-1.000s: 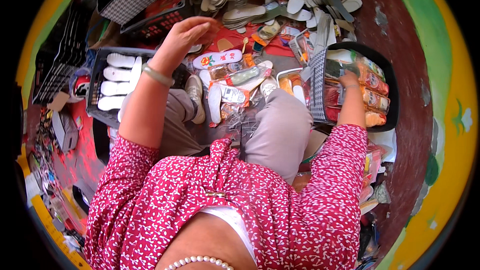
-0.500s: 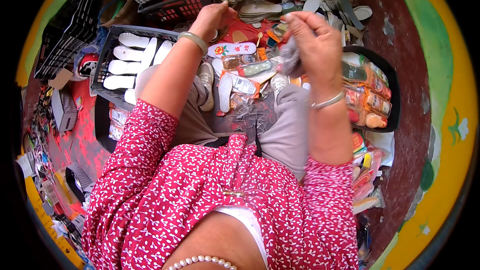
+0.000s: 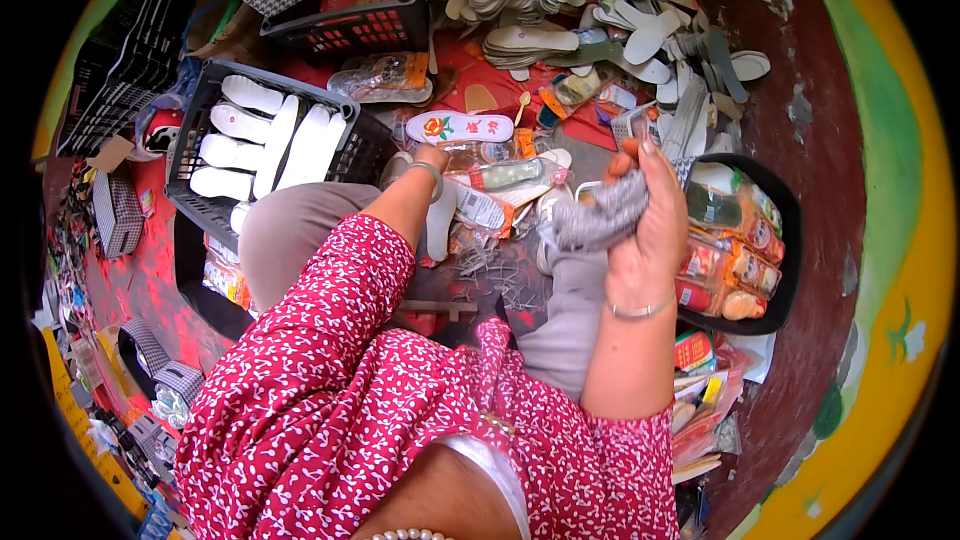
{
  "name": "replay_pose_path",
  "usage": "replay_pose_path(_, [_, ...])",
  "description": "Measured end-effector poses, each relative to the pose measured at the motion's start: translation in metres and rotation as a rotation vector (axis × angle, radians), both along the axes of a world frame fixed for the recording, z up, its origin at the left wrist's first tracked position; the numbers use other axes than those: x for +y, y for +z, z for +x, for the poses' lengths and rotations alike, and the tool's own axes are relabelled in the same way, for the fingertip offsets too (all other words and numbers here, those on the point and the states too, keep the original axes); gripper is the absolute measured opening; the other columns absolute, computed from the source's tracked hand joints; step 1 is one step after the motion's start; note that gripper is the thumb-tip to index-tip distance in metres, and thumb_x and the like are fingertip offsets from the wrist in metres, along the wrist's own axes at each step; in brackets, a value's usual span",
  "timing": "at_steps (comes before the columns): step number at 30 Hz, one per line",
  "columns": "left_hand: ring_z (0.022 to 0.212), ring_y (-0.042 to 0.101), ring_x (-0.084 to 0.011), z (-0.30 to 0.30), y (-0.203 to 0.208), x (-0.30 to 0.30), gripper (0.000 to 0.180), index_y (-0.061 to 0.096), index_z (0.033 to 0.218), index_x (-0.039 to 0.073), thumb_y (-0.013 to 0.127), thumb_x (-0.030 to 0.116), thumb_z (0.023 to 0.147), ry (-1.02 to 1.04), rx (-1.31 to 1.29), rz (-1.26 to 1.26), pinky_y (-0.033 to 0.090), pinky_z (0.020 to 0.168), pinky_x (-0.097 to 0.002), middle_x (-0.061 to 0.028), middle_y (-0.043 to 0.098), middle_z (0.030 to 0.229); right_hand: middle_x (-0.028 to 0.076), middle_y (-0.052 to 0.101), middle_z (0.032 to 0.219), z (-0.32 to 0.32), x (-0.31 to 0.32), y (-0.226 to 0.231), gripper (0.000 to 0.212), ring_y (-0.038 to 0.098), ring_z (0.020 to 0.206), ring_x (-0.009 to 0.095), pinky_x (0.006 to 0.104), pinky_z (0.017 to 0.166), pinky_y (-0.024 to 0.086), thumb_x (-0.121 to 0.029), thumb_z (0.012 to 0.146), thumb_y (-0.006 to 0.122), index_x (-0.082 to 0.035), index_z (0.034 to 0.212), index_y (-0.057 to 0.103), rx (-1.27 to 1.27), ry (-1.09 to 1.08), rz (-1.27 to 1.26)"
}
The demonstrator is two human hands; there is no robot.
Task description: The person picks up packaged shoe insoles and other components, wipes each plastic package with a cloth, and places the items into baskets.
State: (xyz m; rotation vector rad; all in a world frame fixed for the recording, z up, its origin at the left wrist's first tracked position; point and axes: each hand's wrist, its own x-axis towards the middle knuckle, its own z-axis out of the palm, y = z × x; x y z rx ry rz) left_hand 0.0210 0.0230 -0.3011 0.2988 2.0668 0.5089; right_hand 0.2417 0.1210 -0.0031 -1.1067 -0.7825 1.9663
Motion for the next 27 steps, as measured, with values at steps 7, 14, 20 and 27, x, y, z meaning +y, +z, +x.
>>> replay_pose_path(7, [0.117,0.048,-0.0306,-0.002,-0.06,0.021,0.061,0.052,0.118,0.003,0.075,0.031,0.069,-0.294,0.318,0.023,0.041,0.096,-0.0378,-0.016,0.052,0.124,0.007,0.057,0.068,0.006,-0.004,0.015,0.017,0.054,0.061,0.015,0.027,0.057,0.046,-0.018,0.089,0.056,-0.001,0.091,0.057,0.021,0.005,-0.074])
replay_pose_path(14, [0.109,0.055,-0.0328,0.005,-0.085,0.023,0.05,0.057,0.115,0.003,0.067,0.032,0.075,-0.453,0.237,-0.079,0.045,0.093,-0.0382,-0.0201,0.057,0.117,0.008,0.057,0.068,0.004,-0.004,0.014,0.017,0.055,0.063,0.017,0.0282,0.058,0.046,-0.018,0.089,0.055,0.0,0.09,0.056,0.047,0.015,-0.148])
replay_pose_path(20, [0.107,0.058,-0.0314,0.022,-0.072,0.021,0.045,0.061,0.111,0.002,0.068,0.028,0.074,-0.523,0.144,-0.059,0.046,0.091,-0.0369,-0.0195,0.059,0.116,0.009,0.058,0.069,0.004,-0.009,0.009,0.018,0.056,0.063,0.017,0.0278,0.058,0.047,-0.018,0.089,0.056,0.0,0.091,0.057,0.006,0.051,-0.102])
replay_pose_path(27, [0.079,0.064,-0.0238,-0.003,-0.019,0.04,0.031,0.06,0.096,0.001,0.069,0.004,0.067,0.015,-0.197,0.376,0.05,0.071,-0.0347,-0.0119,0.066,0.089,0.006,0.062,0.073,0.0,0.005,-0.001,0.017,0.059,0.057,0.015,0.0273,0.049,0.051,-0.019,0.087,0.059,-0.003,0.094,0.059,0.094,0.122,-0.068])
